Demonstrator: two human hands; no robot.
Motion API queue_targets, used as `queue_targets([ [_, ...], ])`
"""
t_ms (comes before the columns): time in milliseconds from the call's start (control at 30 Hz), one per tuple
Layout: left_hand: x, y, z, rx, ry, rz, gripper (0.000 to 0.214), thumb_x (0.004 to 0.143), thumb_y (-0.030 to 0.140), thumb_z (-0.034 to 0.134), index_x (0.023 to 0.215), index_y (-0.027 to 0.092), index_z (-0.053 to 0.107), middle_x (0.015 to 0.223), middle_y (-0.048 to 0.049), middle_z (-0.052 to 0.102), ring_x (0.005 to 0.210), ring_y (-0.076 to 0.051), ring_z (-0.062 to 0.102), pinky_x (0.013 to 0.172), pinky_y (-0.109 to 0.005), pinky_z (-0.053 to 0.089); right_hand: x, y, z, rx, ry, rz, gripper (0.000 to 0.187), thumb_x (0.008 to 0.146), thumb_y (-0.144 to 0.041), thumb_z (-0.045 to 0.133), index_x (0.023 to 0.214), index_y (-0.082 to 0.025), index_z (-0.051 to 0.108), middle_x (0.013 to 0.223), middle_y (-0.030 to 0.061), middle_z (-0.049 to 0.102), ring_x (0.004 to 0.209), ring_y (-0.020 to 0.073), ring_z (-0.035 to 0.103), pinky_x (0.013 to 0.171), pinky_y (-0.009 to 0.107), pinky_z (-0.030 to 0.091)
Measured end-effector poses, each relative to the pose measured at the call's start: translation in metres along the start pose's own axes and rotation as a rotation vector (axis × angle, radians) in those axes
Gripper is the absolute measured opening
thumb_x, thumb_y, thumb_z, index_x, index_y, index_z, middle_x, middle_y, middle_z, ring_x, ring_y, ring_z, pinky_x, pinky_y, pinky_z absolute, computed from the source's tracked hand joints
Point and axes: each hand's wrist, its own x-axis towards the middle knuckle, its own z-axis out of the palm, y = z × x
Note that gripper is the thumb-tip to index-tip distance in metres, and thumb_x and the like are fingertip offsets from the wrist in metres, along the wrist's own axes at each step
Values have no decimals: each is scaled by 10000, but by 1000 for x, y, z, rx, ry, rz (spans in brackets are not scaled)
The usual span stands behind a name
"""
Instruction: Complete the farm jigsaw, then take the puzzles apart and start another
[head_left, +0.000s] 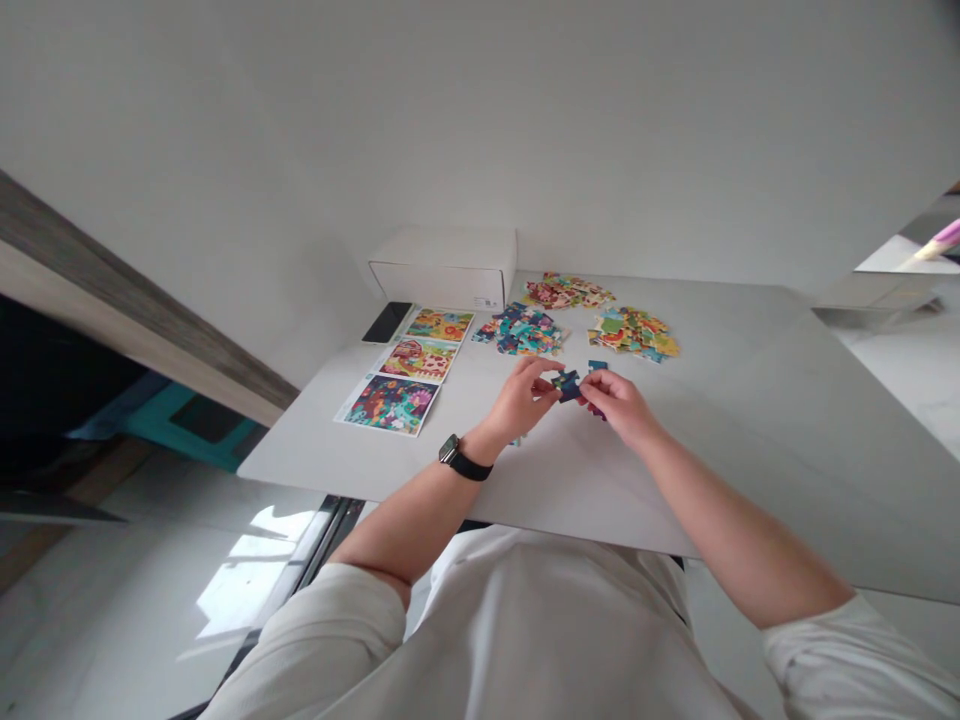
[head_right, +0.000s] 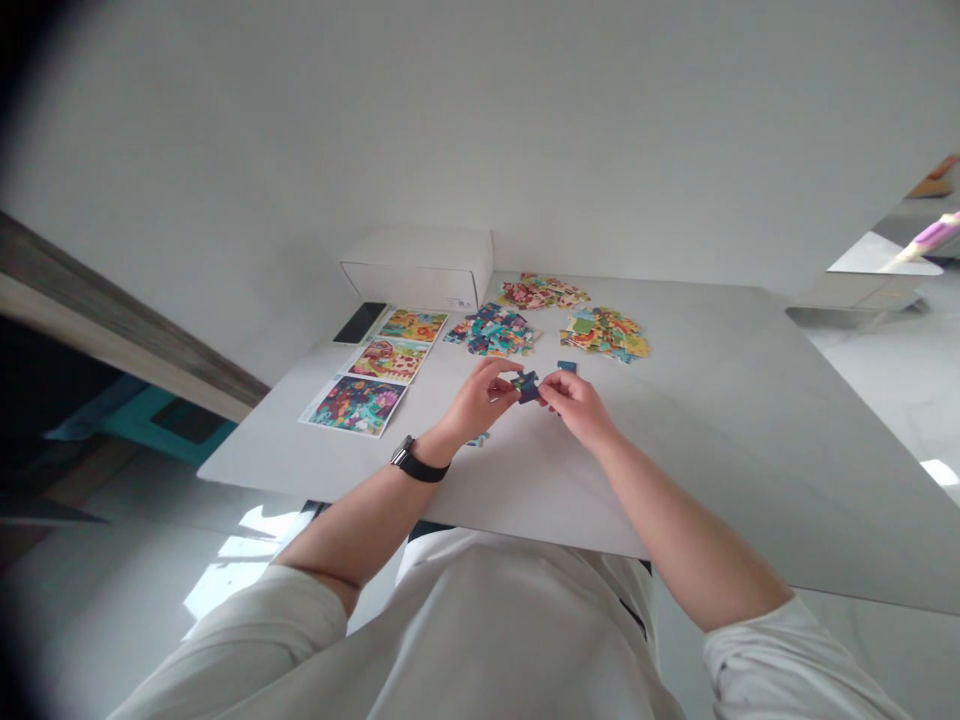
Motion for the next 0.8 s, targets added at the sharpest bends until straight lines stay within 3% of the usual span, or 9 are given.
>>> queue_targets([
  [167, 0, -6, -3, -82, -52, -189, 262, 938, 290, 738, 1177, 183, 730, 1094, -86, 734, 820, -122, 717, 787, -263, 593, 0, 12, -6, 5, 51, 15, 454, 799, -668, 801, 920, -243, 699, 729, -4, 715, 593, 148, 605, 523, 254, 471],
  [300, 0, -6, -4, -199, -105, -317, 248, 915, 368, 786, 1035, 161, 720, 838, -41, 736, 768, -125, 701, 772, -271, 578, 1, 20, -10, -7, 97, -13, 465, 803, -691, 792, 941, -251, 726, 746, 1, 711, 604, 171, 626, 518, 274, 500],
  [433, -1, -5, -4, -342, -117, -379, 347, 835, 362, 872, 1048, 163, 684, 815, -27, 732, 731, -118, 700, 747, -282, 587, 1, 21, -10, -36, 66, -59, 457, 822, -691, 779, 938, -251, 737, 768, 10, 720, 640, 184, 641, 566, 293, 524],
  [567, -1, -6, -4, -344, -213, -431, 379, 794, 253, 885, 1122, 156, 723, 802, -24, 741, 709, -127, 704, 718, -287, 588, -1, 17, -8, -76, 48, -112, 459, 844, -692, 763, 945, -245, 745, 773, 9, 711, 641, 169, 604, 577, 282, 488],
  [700, -2, -8, -1, -338, -270, -481, 286, 774, 186, 886, 1015, 141, 738, 760, -15, 730, 681, -123, 696, 703, -282, 586, -4, 12, -8, -101, 65, -142, 479, 878, -703, 721, 1001, -241, 757, 739, -4, 670, 610, 154, 562, 553, 273, 449],
  [800, -2, -8, 0, -371, -249, -507, 287, 781, 228, 909, 966, 143, 707, 747, -7, 721, 675, -122, 706, 710, -284, 594, -6, 10, -9, -106, 85, -154, 467, 927, -687, 676, 1081, -253, 755, 748, 2, 669, 676, 183, 624, 568, 281, 477],
])
